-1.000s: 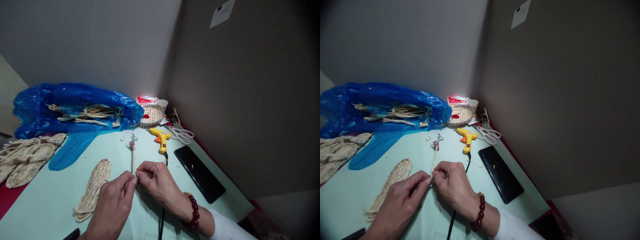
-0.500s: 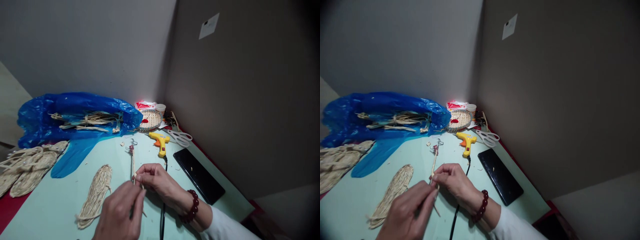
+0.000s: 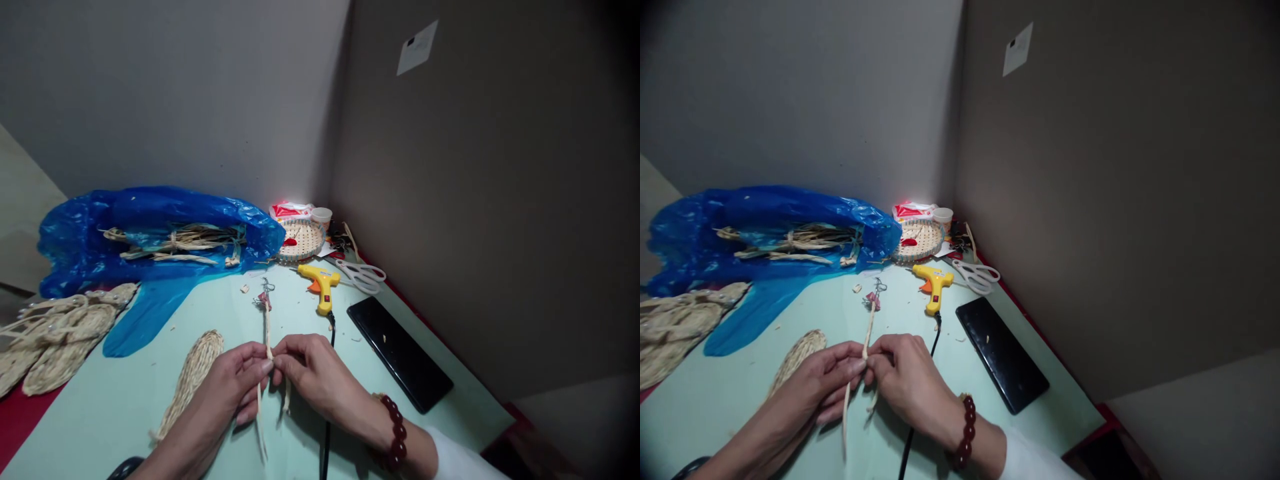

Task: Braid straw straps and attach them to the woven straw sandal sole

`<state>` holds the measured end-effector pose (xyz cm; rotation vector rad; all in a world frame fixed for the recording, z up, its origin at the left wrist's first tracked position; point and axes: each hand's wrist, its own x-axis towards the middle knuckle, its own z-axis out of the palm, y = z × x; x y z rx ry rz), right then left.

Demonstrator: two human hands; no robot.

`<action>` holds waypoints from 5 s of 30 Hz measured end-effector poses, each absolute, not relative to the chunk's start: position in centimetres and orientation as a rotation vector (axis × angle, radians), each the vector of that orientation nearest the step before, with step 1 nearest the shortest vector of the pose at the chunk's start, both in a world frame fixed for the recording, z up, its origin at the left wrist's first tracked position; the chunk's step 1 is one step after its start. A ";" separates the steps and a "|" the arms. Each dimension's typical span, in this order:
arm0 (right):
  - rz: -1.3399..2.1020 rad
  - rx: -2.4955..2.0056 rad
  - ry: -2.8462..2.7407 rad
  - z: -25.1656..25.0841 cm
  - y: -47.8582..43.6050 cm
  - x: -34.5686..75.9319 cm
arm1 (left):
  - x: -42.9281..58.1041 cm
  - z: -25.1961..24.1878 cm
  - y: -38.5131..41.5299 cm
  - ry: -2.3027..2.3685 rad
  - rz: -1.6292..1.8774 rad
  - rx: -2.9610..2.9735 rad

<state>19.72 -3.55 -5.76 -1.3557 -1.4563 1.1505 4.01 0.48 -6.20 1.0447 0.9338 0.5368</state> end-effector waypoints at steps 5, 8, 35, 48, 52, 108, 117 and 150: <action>0.731 -1.635 -1.776 -4.9 -4.5 19.5 | 4.0 -6.1 0.1 1.029 0.564 1.118; 0.568 -1.696 -1.901 -5.0 -4.9 19.3 | 4.0 -6.2 0.1 1.133 0.567 1.218; -0.204 -0.985 -2.233 -6.1 -5.3 19.0 | 3.6 -6.5 -1.2 1.081 0.625 0.822; 1.169 -1.344 -1.389 -5.6 -3.9 20.1 | 3.0 -6.6 -0.4 1.094 0.595 1.415; 1.362 -1.299 -1.337 -6.1 -3.7 20.1 | 3.2 -6.3 -0.7 1.175 0.568 1.513; 0.023 -1.365 -2.000 -7.1 -5.6 18.6 | 3.6 -6.8 -0.8 1.171 0.564 1.391; -0.374 -1.090 -2.175 -6.9 -5.6 18.6 | 3.1 -8.1 -1.2 1.000 0.642 1.227; 1.256 -1.367 -1.319 -5.7 -4.6 19.3 | 3.9 -6.3 -2.7 1.210 0.761 1.335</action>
